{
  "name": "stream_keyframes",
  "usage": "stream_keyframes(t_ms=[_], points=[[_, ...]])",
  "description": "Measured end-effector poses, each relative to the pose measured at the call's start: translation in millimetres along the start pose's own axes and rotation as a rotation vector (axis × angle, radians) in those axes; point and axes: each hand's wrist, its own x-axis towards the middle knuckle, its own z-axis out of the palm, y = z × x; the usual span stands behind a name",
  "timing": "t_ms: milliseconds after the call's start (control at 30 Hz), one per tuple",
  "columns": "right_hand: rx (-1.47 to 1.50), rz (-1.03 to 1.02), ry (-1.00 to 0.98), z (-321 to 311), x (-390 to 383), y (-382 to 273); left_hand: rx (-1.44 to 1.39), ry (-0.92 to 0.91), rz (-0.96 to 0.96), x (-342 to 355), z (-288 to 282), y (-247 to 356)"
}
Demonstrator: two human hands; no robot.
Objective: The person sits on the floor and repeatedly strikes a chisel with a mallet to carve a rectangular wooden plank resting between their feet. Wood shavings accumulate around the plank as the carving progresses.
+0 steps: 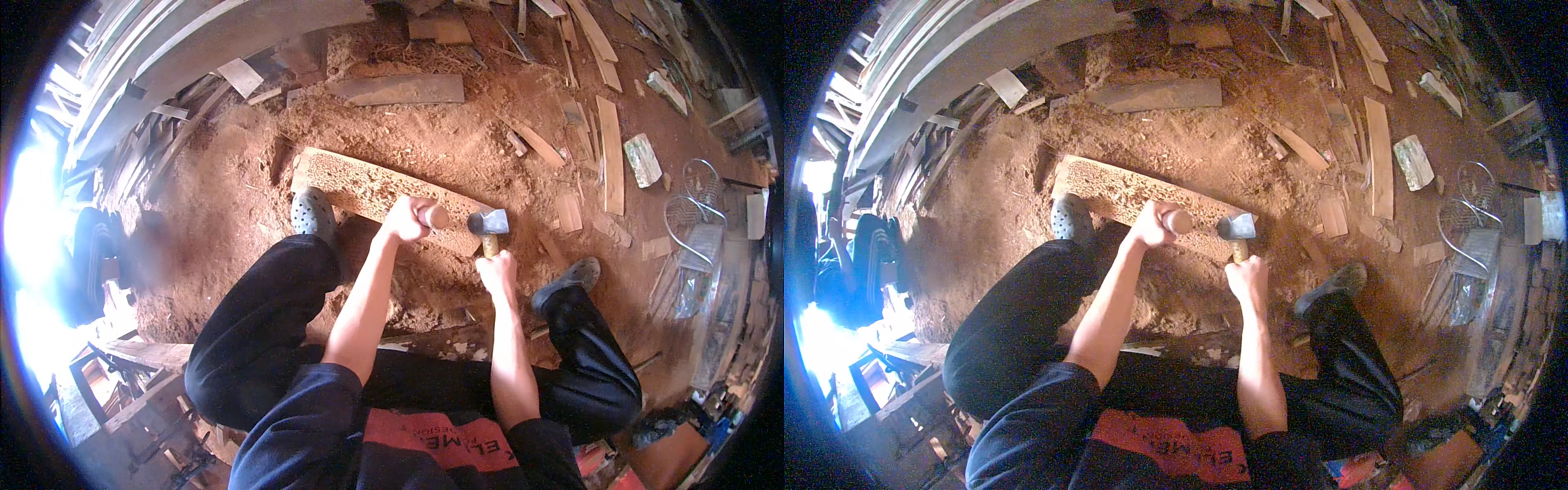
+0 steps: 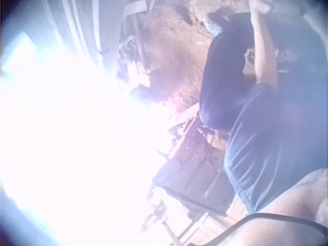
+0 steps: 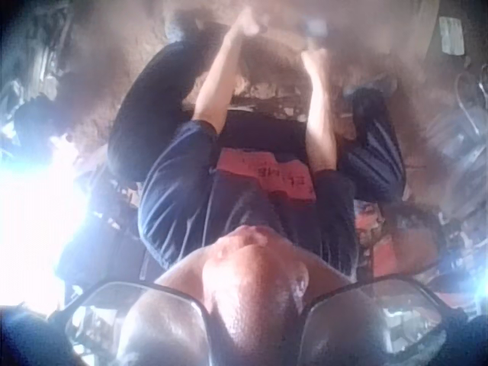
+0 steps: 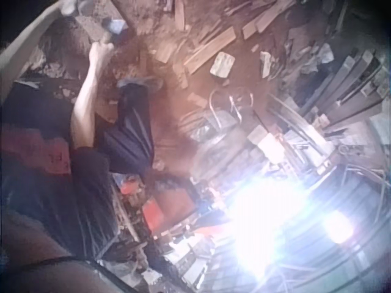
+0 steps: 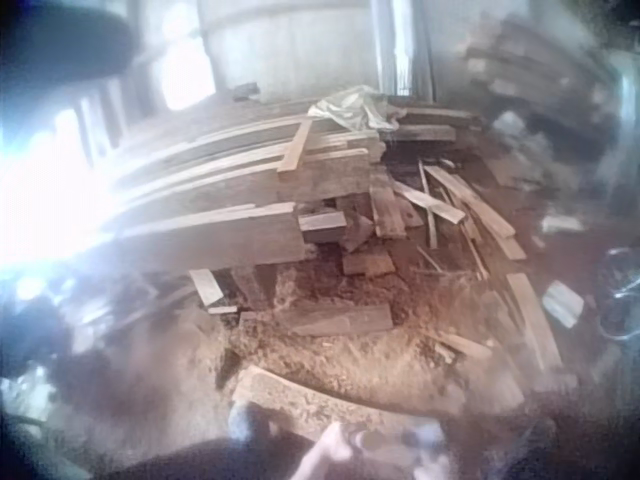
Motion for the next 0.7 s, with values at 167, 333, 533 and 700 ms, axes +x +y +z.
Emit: stream_keyframes(t_ms=[167, 333, 533, 700], points=[[-0.077, 0.11, -0.051, 12.4, 7.5, 26.5, -0.37, 0.272, 0.127, -2.5, -48.0, -29.2], [-0.071, 0.193, -0.096, 43.1, 15.9, 41.9, -0.85, 0.374, -0.14, -1.8, -52.2, -30.6], [0.017, 0.204, -0.143, 59.0, 26.4, 58.4, -0.521, 0.313, -0.089, 11.4, -29.3, -10.8], [0.166, 0.344, -0.292, 32.8, 8.3, 20.6, -0.382, 0.315, -0.177, 9.5, -5.7, -8.8]])
